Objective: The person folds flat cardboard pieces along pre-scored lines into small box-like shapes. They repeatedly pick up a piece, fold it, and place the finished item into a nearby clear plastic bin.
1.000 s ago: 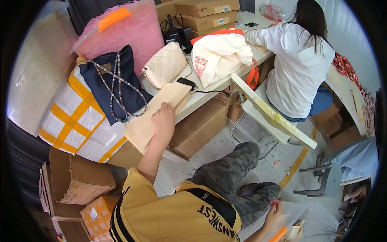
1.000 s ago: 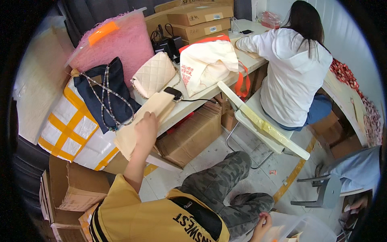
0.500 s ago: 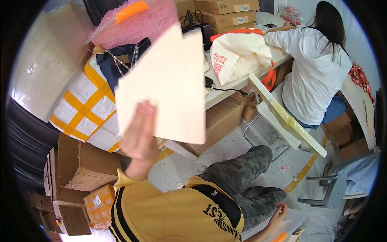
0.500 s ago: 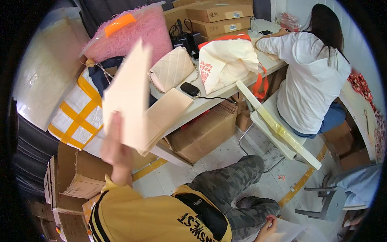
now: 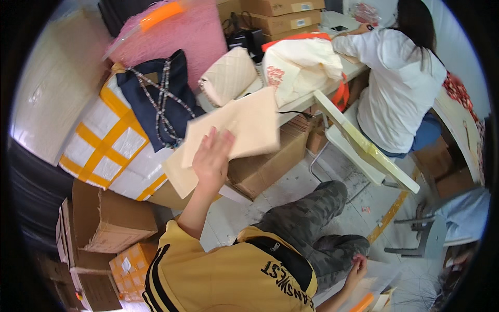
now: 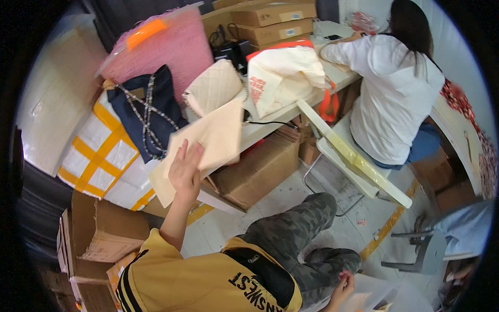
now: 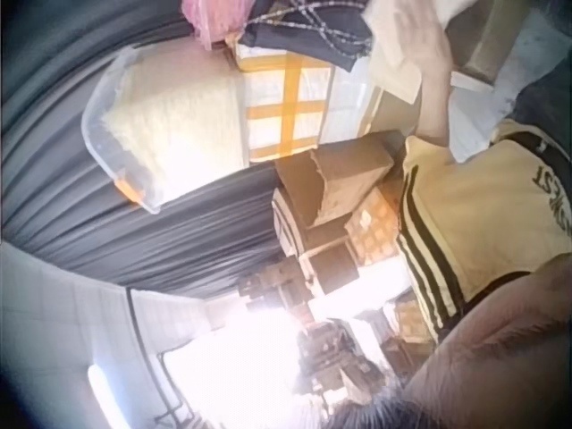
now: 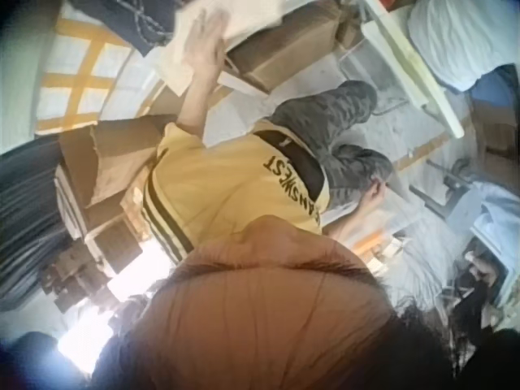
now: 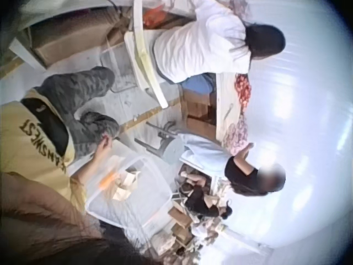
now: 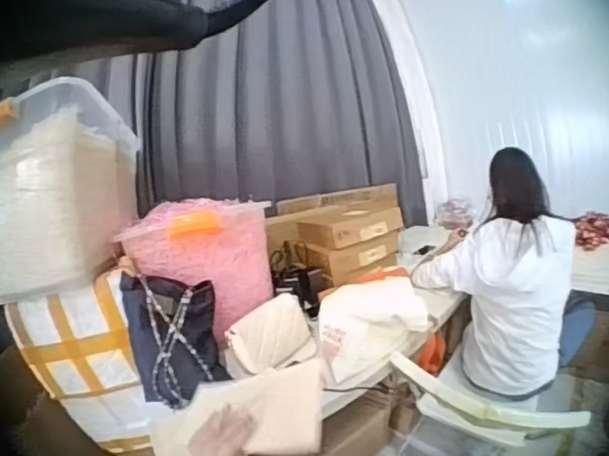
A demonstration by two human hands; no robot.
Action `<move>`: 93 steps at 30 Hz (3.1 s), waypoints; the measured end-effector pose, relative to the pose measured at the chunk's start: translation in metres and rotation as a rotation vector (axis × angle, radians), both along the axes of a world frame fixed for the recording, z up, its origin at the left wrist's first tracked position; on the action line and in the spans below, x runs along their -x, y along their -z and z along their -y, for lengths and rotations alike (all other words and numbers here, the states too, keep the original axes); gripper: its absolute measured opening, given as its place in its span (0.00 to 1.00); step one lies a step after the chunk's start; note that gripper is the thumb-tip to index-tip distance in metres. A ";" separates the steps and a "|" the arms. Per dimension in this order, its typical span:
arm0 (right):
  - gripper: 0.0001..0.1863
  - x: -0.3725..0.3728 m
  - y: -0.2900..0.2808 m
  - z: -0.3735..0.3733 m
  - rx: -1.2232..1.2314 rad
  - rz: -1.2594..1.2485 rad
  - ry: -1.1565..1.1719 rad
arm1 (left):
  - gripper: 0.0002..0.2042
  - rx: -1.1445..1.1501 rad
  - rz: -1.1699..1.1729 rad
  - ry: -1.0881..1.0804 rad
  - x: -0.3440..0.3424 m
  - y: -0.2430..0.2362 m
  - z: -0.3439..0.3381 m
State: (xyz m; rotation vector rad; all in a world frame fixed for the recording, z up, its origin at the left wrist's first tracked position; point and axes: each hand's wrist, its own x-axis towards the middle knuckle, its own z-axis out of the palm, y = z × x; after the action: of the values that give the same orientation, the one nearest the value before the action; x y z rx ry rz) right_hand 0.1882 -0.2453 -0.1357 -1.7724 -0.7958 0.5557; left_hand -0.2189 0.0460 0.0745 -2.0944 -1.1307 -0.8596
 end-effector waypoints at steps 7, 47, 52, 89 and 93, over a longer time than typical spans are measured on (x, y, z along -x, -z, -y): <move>0.43 0.056 -0.072 -0.044 -0.298 -0.726 -0.259 | 0.12 -0.037 -0.253 0.904 -0.112 0.024 0.023; 0.10 0.099 -0.080 -0.045 0.164 -0.071 0.003 | 0.13 2.562 0.594 1.060 -0.218 0.194 0.099; 0.09 0.104 -0.080 -0.043 0.150 0.054 0.051 | 0.12 2.714 0.642 1.044 -0.221 0.188 0.100; 0.14 0.106 -0.095 -0.039 0.170 -0.004 -0.047 | 0.21 2.686 0.817 0.903 -0.215 0.184 0.103; 0.16 0.108 -0.095 -0.040 0.177 0.020 -0.021 | 0.21 2.689 0.897 0.876 -0.216 0.186 0.102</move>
State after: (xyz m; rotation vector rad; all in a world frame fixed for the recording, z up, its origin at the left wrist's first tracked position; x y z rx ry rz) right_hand 0.0800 -0.2052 -0.0411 -1.9359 -0.8000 0.6404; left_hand -0.0026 -0.0561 -0.1112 -4.8216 -2.4625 0.3935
